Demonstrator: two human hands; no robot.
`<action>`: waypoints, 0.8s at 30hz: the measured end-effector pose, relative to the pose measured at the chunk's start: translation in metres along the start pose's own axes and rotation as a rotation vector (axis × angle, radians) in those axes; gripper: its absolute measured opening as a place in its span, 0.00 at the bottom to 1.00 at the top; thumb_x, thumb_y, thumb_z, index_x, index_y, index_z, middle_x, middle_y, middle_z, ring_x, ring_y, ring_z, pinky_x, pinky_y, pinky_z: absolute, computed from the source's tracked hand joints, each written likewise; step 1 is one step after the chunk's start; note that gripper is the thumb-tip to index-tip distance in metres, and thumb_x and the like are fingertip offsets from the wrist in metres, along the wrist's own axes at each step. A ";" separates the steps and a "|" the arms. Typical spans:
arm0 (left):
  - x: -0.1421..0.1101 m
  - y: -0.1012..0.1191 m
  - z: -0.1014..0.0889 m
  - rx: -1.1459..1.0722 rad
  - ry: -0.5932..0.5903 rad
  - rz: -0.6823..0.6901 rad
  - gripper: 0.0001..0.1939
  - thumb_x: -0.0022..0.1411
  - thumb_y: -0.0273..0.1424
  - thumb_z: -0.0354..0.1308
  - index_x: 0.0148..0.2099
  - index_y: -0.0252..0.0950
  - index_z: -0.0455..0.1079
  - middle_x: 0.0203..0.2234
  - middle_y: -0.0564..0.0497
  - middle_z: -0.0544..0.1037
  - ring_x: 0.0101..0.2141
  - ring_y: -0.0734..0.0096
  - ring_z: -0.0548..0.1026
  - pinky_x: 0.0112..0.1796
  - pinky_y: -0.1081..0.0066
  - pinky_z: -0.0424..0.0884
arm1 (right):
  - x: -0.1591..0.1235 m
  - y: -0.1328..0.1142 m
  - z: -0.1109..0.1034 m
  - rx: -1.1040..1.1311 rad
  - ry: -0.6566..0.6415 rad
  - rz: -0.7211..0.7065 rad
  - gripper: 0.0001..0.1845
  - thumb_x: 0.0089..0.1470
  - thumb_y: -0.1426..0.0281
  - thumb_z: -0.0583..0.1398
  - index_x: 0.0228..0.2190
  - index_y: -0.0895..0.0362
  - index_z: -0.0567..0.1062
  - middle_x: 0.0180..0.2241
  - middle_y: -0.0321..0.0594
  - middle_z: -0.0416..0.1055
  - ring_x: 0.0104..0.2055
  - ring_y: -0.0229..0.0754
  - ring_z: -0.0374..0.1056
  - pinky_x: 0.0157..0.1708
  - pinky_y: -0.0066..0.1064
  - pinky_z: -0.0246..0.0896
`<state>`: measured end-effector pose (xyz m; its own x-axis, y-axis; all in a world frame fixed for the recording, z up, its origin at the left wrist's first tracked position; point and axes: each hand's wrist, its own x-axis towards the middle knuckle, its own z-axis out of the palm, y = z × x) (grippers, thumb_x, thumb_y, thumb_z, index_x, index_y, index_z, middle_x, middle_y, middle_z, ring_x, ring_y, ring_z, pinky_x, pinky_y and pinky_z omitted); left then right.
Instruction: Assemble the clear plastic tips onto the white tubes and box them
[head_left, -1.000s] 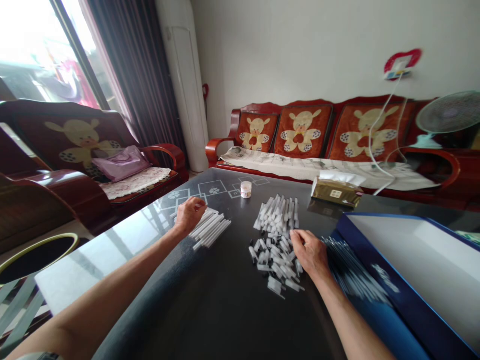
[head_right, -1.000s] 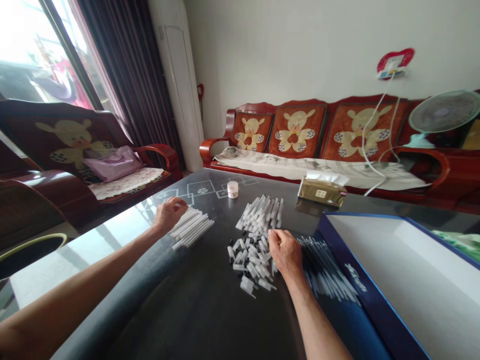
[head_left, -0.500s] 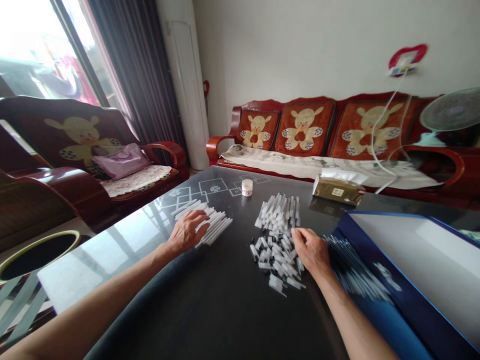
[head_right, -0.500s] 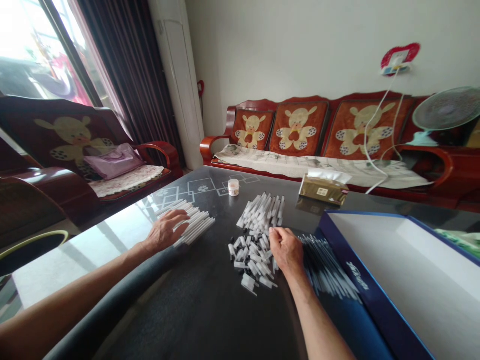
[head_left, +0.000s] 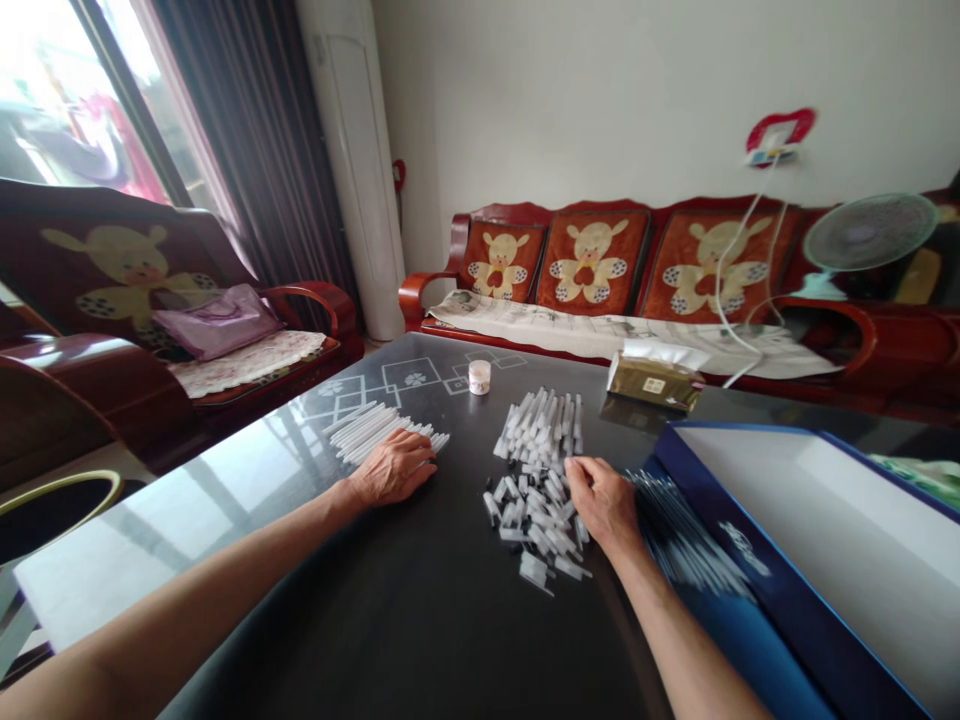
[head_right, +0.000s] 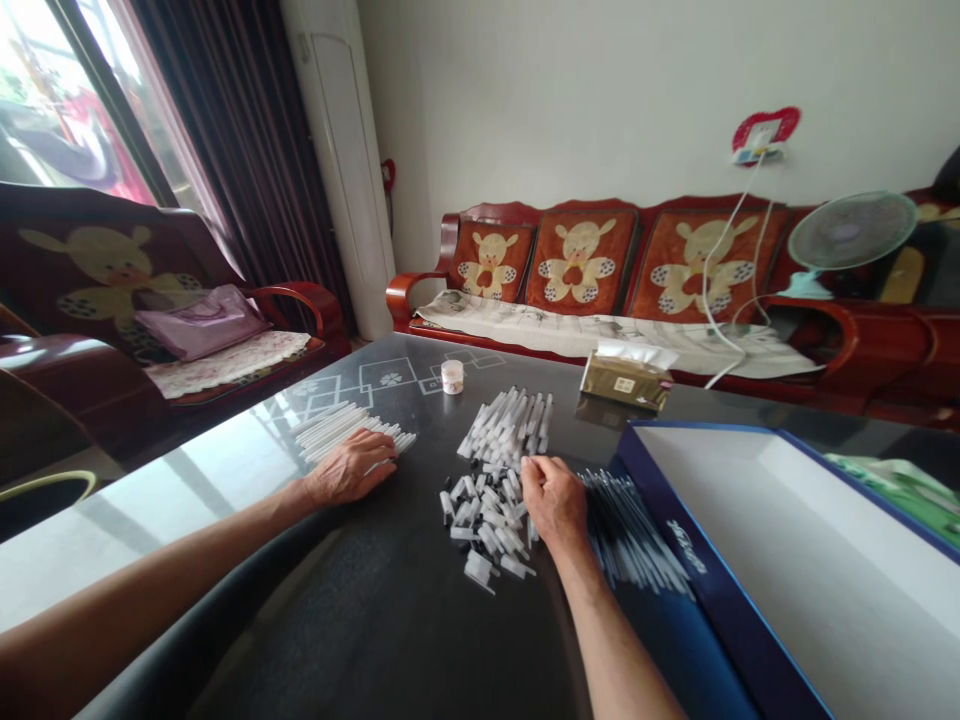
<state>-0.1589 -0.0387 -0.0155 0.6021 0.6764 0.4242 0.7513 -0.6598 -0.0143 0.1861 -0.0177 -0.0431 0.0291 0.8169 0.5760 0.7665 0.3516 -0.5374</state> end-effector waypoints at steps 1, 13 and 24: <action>0.001 0.000 -0.002 -0.010 -0.016 0.000 0.15 0.66 0.37 0.46 0.44 0.36 0.71 0.39 0.45 0.74 0.41 0.66 0.72 0.47 0.64 0.66 | 0.000 0.000 0.000 0.000 0.001 -0.003 0.22 0.56 0.58 0.49 0.28 0.57 0.78 0.28 0.42 0.73 0.30 0.41 0.68 0.32 0.29 0.57; 0.119 0.038 0.038 -0.170 -0.166 -0.525 0.16 0.57 0.30 0.54 0.47 0.38 0.74 0.32 0.50 0.78 0.34 0.69 0.75 0.40 0.73 0.69 | -0.001 0.002 0.002 0.024 -0.003 0.006 0.20 0.57 0.59 0.50 0.29 0.57 0.78 0.28 0.42 0.73 0.30 0.40 0.68 0.33 0.28 0.57; 0.135 0.036 0.056 -0.125 -0.205 -0.694 0.21 0.54 0.25 0.51 0.49 0.38 0.73 0.38 0.48 0.79 0.41 0.65 0.76 0.44 0.71 0.69 | -0.002 0.001 0.003 0.029 0.006 0.001 0.19 0.57 0.61 0.50 0.29 0.57 0.77 0.28 0.42 0.73 0.30 0.40 0.68 0.32 0.27 0.57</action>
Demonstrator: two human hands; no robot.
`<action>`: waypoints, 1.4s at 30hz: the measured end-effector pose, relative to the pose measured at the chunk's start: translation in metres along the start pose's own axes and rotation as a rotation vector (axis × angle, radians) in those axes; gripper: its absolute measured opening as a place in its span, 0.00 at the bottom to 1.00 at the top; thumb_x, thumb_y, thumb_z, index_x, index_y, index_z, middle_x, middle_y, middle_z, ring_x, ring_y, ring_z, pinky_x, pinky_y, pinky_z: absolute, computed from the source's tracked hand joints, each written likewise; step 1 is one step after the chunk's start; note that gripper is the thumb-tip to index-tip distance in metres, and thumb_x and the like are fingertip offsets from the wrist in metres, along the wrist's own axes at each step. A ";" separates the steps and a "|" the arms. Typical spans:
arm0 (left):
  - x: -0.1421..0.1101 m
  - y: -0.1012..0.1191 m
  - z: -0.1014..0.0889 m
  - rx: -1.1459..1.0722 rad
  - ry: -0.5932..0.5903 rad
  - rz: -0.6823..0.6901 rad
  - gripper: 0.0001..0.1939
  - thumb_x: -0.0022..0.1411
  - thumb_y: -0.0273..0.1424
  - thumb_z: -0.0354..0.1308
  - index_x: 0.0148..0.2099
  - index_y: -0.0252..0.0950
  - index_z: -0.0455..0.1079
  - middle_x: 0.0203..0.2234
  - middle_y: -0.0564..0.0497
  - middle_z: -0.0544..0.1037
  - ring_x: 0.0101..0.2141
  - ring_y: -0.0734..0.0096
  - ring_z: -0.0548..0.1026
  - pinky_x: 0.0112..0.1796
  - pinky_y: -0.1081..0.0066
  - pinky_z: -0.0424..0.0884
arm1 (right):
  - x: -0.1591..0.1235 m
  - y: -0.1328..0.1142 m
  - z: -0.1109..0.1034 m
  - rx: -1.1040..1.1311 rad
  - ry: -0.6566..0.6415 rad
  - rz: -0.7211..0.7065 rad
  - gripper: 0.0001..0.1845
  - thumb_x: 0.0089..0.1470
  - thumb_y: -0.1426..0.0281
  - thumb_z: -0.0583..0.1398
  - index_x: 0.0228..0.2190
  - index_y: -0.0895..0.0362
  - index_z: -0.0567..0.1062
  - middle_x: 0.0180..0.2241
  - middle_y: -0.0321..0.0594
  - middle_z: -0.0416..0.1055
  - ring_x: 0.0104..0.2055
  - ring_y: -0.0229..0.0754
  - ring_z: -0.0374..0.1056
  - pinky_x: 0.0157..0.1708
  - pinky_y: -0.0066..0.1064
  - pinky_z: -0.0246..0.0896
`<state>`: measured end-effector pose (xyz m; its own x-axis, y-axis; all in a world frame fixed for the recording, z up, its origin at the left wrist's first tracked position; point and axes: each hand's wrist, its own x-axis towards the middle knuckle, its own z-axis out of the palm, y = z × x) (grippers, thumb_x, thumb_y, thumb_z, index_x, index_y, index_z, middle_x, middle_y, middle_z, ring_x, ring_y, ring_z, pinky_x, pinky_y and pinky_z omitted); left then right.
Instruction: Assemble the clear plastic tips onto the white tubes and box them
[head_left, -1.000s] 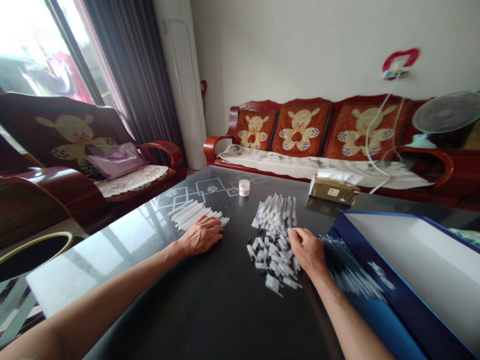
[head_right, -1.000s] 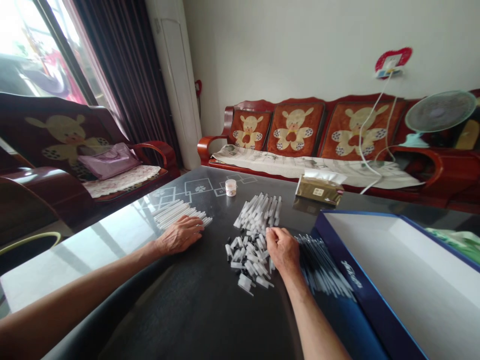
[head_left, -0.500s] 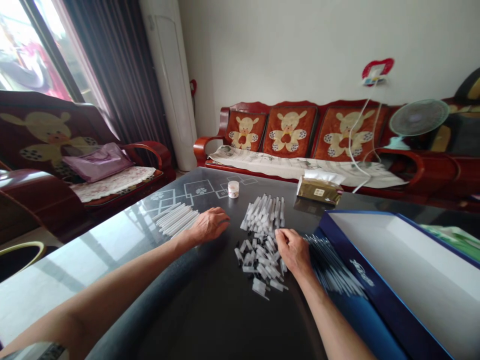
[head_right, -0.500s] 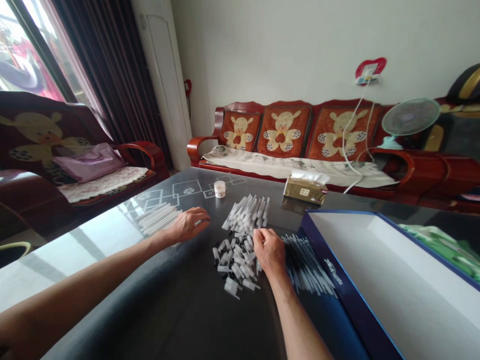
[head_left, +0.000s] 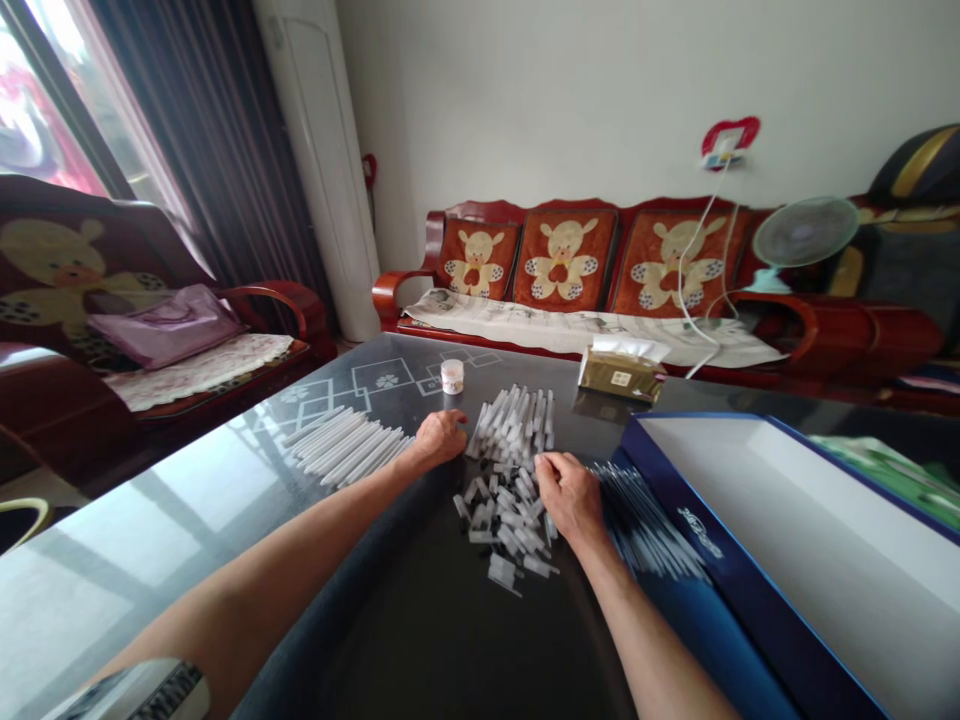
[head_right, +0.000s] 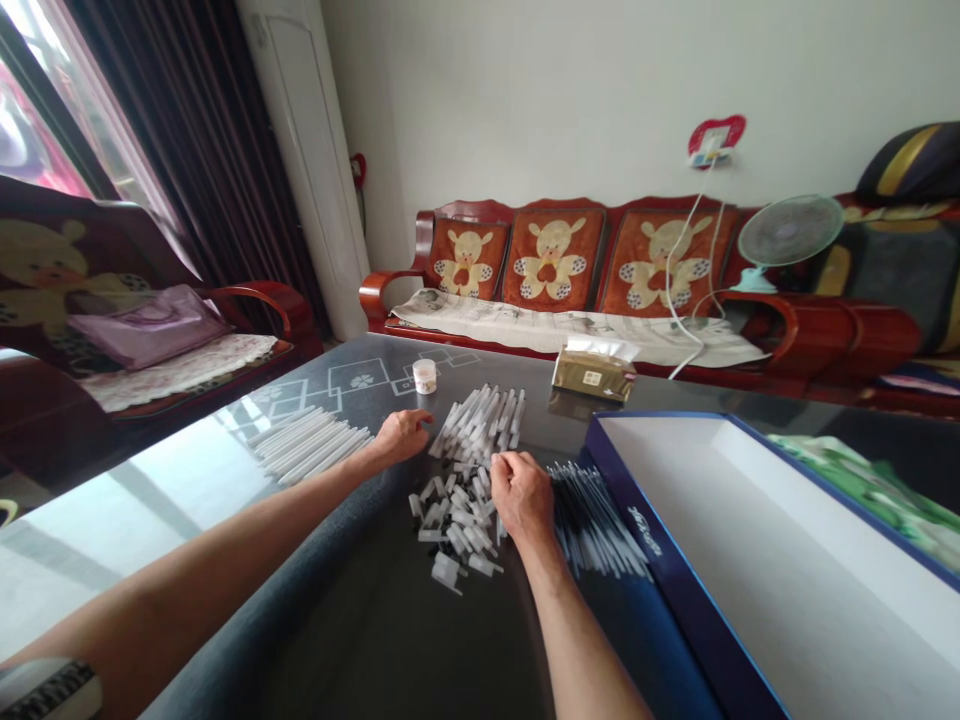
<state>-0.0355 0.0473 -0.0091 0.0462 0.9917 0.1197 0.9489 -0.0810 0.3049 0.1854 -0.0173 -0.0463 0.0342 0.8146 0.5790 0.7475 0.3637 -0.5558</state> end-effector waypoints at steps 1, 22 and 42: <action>0.001 0.001 0.001 0.003 0.010 -0.011 0.20 0.56 0.27 0.50 0.50 0.38 0.72 0.39 0.47 0.79 0.42 0.65 0.76 0.45 0.71 0.69 | 0.000 0.000 0.000 0.002 0.000 -0.001 0.19 0.57 0.61 0.51 0.29 0.57 0.77 0.28 0.42 0.73 0.30 0.40 0.68 0.32 0.27 0.57; 0.013 0.004 -0.003 0.138 0.035 -0.117 0.09 0.55 0.27 0.52 0.35 0.34 0.74 0.33 0.41 0.78 0.38 0.59 0.76 0.38 0.69 0.70 | 0.000 0.002 0.001 0.016 0.004 0.006 0.17 0.57 0.65 0.50 0.31 0.56 0.77 0.30 0.42 0.73 0.33 0.41 0.69 0.35 0.28 0.58; -0.045 0.021 0.003 0.128 0.287 0.552 0.14 0.62 0.25 0.45 0.45 0.36 0.70 0.35 0.46 0.73 0.38 0.63 0.69 0.43 0.64 0.63 | -0.003 -0.016 -0.008 0.179 0.075 -0.173 0.11 0.57 0.65 0.55 0.35 0.55 0.76 0.33 0.41 0.74 0.36 0.40 0.70 0.40 0.29 0.65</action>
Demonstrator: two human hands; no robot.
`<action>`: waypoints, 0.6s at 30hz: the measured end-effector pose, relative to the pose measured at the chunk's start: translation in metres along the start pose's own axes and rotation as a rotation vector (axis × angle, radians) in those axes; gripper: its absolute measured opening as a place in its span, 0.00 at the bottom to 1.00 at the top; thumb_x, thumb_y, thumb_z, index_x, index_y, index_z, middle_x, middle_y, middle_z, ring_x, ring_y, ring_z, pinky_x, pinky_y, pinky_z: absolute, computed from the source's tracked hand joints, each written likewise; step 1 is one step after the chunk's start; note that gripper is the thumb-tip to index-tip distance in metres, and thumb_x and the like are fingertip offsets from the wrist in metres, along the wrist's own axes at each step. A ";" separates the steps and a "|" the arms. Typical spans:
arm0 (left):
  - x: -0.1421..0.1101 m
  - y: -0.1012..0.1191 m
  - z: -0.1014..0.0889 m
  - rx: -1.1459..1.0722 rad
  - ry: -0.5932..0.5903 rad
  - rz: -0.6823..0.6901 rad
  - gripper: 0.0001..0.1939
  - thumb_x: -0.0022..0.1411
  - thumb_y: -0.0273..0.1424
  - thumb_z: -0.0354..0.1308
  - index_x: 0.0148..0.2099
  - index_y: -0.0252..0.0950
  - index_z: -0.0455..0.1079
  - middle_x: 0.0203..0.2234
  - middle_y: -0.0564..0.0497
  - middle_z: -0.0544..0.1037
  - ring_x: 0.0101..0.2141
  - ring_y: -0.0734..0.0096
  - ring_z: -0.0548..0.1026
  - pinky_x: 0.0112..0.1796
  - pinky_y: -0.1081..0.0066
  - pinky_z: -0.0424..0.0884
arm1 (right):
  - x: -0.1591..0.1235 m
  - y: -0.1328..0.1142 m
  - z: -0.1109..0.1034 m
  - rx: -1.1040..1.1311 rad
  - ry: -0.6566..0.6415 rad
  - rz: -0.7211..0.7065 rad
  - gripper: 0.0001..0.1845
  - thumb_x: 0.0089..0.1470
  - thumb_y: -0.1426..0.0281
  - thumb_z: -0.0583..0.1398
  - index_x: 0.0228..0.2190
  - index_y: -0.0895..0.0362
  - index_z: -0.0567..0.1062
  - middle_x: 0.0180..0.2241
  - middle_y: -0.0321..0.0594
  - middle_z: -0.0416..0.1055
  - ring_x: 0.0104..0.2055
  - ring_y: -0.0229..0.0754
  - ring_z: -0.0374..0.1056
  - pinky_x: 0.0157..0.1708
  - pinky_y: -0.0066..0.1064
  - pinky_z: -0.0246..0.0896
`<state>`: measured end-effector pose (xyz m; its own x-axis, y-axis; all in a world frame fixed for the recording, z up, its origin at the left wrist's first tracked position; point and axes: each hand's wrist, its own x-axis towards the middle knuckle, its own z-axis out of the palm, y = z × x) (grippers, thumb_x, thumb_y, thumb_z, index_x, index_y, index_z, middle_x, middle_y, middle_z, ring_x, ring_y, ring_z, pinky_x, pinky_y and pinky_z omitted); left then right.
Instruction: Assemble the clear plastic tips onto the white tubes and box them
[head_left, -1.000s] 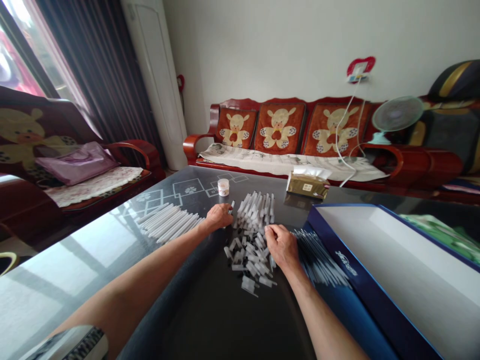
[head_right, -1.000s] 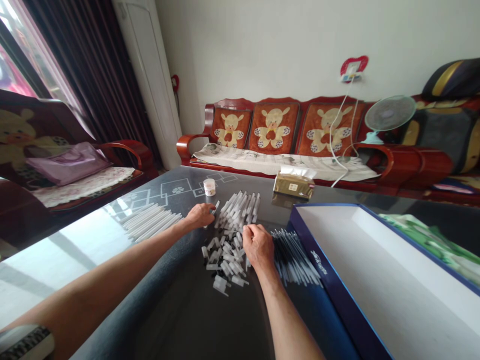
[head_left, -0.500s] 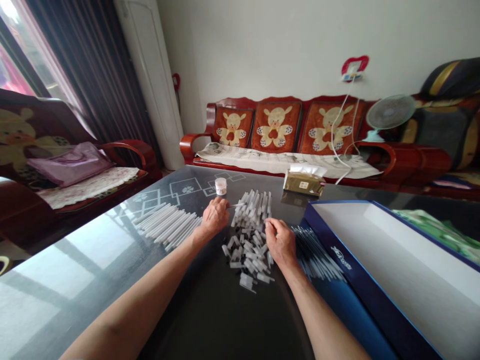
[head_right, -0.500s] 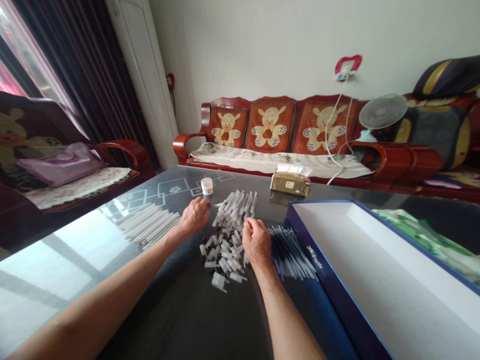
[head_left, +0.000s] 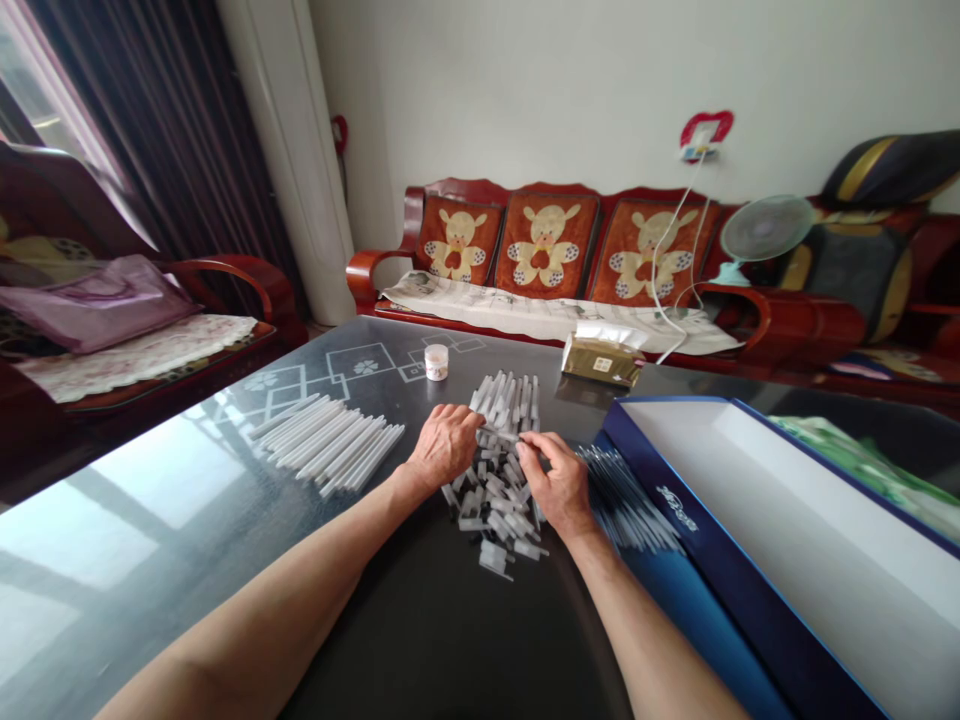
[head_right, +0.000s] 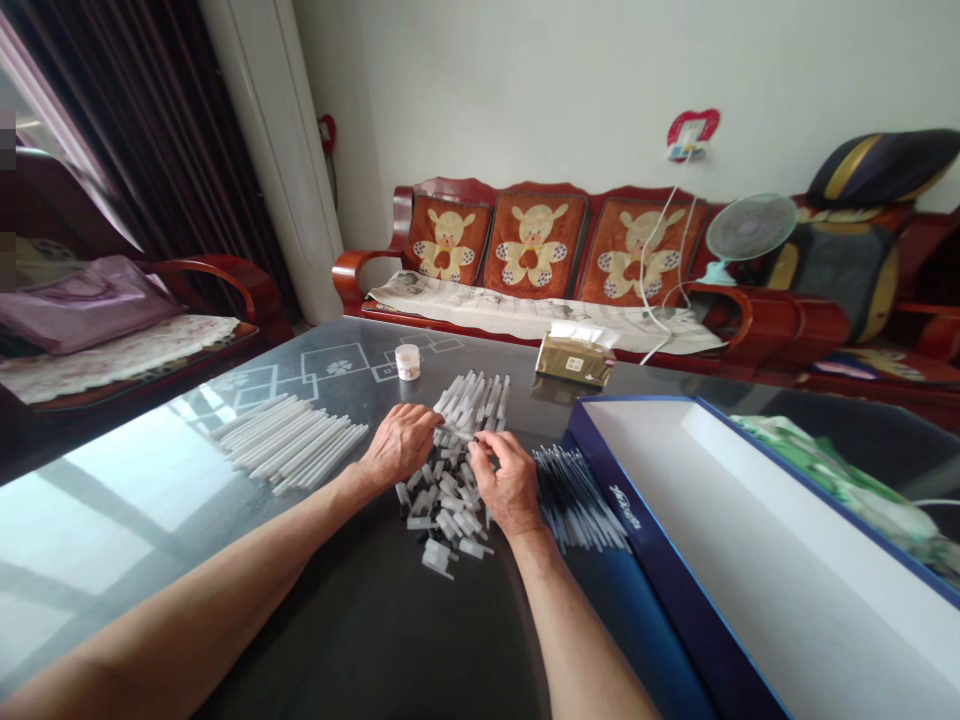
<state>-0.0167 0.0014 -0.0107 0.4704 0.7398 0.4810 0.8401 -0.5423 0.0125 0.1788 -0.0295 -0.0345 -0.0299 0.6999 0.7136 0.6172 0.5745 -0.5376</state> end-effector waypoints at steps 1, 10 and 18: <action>0.000 0.000 0.001 0.006 0.008 0.004 0.14 0.62 0.25 0.45 0.45 0.36 0.70 0.35 0.46 0.73 0.38 0.63 0.69 0.43 0.63 0.62 | 0.000 0.000 0.000 -0.001 -0.002 -0.002 0.10 0.57 0.66 0.55 0.35 0.56 0.75 0.33 0.41 0.73 0.36 0.40 0.70 0.40 0.29 0.64; 0.000 0.024 -0.004 0.004 0.060 0.144 0.12 0.66 0.33 0.46 0.45 0.37 0.68 0.32 0.49 0.72 0.33 0.66 0.69 0.40 0.63 0.61 | 0.000 0.001 -0.001 -0.076 -0.035 -0.010 0.13 0.60 0.66 0.52 0.30 0.57 0.72 0.28 0.41 0.71 0.32 0.39 0.67 0.35 0.29 0.60; 0.001 0.029 -0.001 -0.009 0.065 0.199 0.14 0.69 0.36 0.43 0.43 0.40 0.69 0.29 0.51 0.72 0.32 0.67 0.68 0.36 0.65 0.60 | 0.000 0.000 -0.001 -0.067 -0.066 0.002 0.13 0.60 0.66 0.53 0.27 0.56 0.71 0.26 0.38 0.69 0.29 0.38 0.66 0.33 0.29 0.58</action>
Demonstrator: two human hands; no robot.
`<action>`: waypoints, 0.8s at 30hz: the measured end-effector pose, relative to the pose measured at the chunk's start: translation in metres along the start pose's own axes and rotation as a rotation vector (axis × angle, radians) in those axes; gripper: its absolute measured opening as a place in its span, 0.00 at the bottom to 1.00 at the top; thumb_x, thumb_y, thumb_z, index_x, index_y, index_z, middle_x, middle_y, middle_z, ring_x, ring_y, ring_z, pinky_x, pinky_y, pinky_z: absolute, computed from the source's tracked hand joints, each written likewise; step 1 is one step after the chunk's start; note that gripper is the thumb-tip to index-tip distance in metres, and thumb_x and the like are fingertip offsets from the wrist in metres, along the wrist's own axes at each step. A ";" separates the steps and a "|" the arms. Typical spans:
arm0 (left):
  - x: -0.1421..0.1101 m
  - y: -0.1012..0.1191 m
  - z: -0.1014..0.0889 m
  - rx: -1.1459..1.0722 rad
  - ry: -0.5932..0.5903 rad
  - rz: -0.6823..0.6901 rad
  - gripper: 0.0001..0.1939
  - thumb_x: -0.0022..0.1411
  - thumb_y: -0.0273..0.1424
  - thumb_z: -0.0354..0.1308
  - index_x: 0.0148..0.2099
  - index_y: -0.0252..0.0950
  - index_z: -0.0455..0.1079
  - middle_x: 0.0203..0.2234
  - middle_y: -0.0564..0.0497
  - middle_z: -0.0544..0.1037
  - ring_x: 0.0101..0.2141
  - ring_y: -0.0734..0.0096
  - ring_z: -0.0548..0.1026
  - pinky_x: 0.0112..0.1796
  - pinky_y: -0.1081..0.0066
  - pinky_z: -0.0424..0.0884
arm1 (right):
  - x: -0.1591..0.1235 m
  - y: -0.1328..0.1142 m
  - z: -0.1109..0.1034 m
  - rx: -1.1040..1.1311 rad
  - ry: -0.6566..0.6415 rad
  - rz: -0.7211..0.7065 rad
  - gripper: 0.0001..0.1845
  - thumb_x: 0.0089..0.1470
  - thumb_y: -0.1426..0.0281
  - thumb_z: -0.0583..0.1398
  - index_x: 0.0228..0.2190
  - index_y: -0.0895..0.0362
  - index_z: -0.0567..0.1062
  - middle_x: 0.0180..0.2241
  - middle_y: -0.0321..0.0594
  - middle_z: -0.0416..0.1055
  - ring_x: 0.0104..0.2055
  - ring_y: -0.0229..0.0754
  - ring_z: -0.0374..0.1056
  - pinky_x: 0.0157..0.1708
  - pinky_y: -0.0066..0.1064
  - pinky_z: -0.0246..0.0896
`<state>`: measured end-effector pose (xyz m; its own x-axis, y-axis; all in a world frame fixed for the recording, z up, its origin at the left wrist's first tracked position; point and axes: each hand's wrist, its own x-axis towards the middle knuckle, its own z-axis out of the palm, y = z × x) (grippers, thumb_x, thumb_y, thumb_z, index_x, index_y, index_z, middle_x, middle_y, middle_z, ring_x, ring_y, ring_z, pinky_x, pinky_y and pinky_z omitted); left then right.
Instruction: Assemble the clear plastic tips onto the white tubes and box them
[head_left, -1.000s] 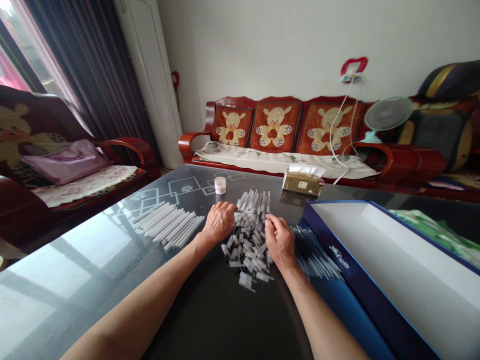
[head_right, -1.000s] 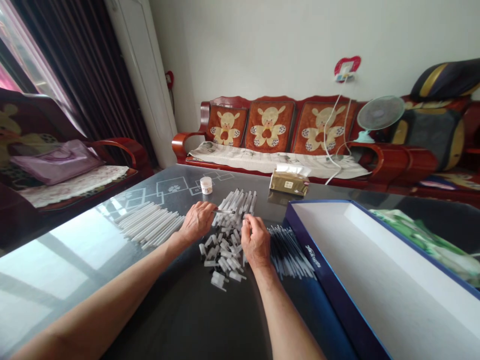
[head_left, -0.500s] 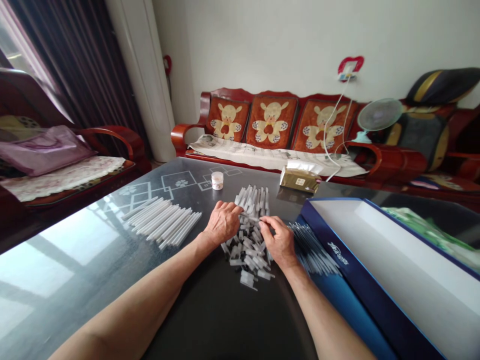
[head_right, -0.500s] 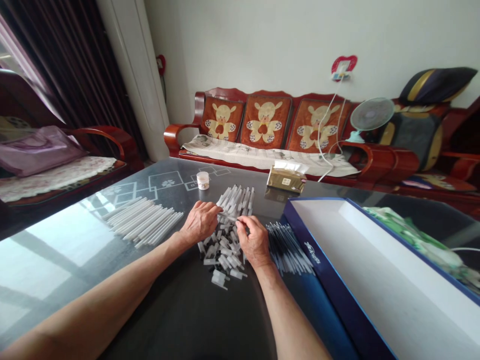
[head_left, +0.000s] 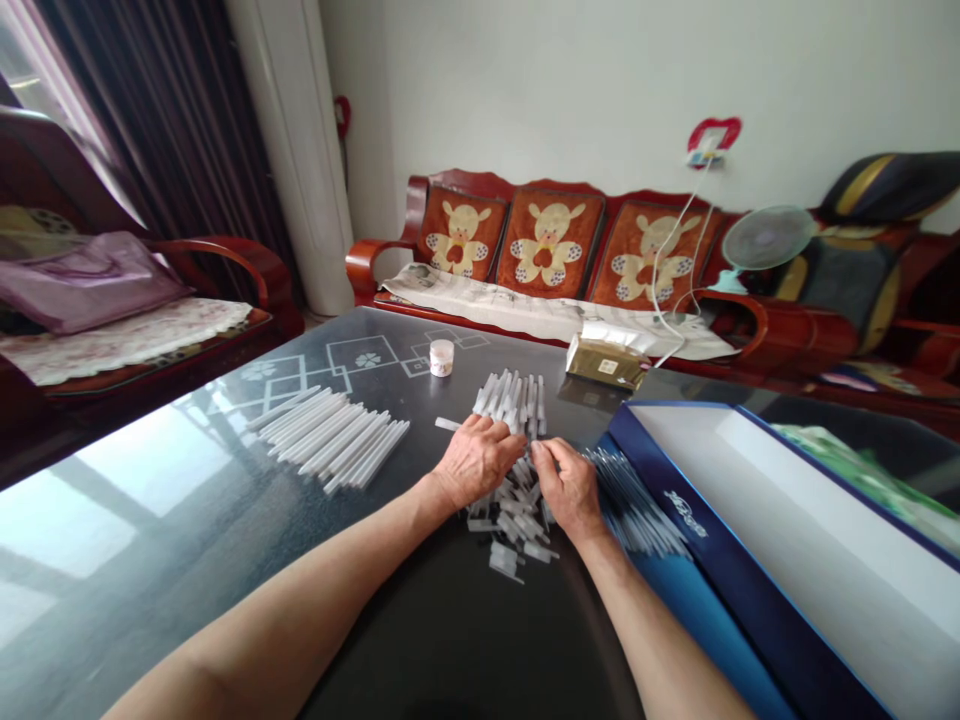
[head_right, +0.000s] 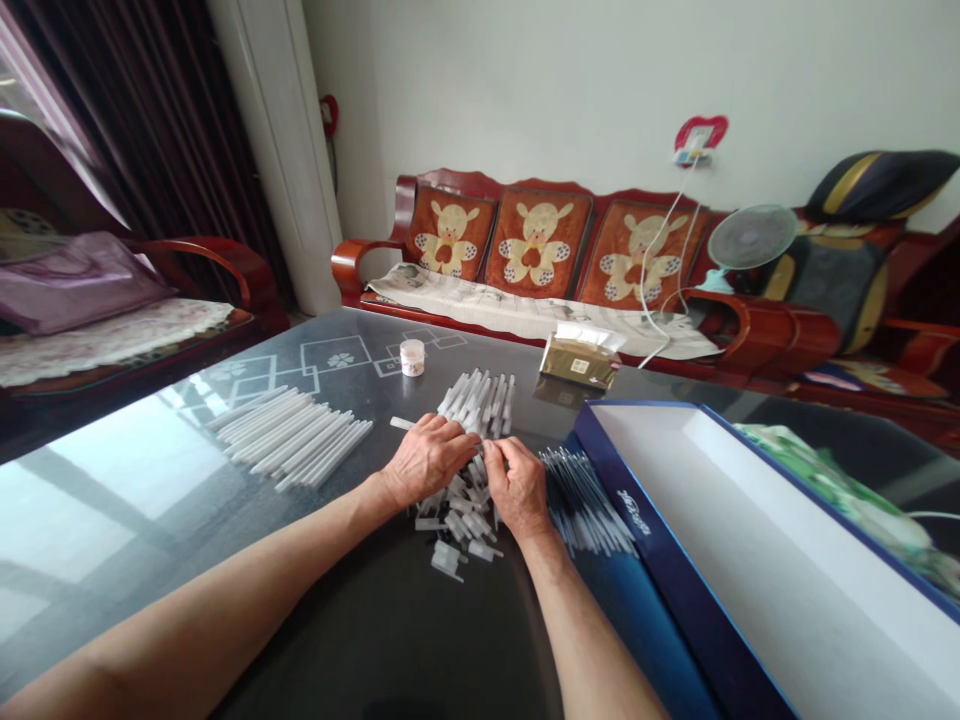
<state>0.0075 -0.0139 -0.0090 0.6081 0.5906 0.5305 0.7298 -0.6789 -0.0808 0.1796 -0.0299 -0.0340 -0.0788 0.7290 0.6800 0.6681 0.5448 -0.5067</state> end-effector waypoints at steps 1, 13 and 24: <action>0.000 -0.001 0.000 -0.003 -0.006 -0.003 0.14 0.69 0.36 0.43 0.43 0.40 0.69 0.29 0.50 0.71 0.33 0.66 0.68 0.36 0.65 0.60 | 0.000 0.000 0.000 0.014 -0.001 0.002 0.12 0.60 0.66 0.53 0.27 0.56 0.71 0.26 0.38 0.70 0.30 0.38 0.66 0.33 0.29 0.59; -0.002 -0.006 0.003 -0.041 -0.015 -0.051 0.17 0.69 0.36 0.41 0.41 0.38 0.69 0.28 0.50 0.70 0.32 0.67 0.68 0.36 0.66 0.59 | 0.000 0.002 0.001 0.176 -0.016 0.014 0.10 0.53 0.69 0.59 0.39 0.55 0.73 0.38 0.40 0.73 0.39 0.40 0.70 0.41 0.32 0.65; -0.003 -0.008 0.005 -0.032 -0.027 -0.038 0.17 0.69 0.37 0.40 0.41 0.38 0.69 0.28 0.50 0.71 0.32 0.66 0.68 0.36 0.66 0.59 | 0.002 0.002 0.003 0.119 -0.014 -0.052 0.05 0.55 0.70 0.56 0.34 0.55 0.72 0.35 0.41 0.72 0.40 0.41 0.69 0.43 0.33 0.64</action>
<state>0.0015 -0.0086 -0.0141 0.5890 0.6272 0.5096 0.7421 -0.6695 -0.0337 0.1786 -0.0260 -0.0357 -0.1216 0.7035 0.7002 0.5706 0.6268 -0.5307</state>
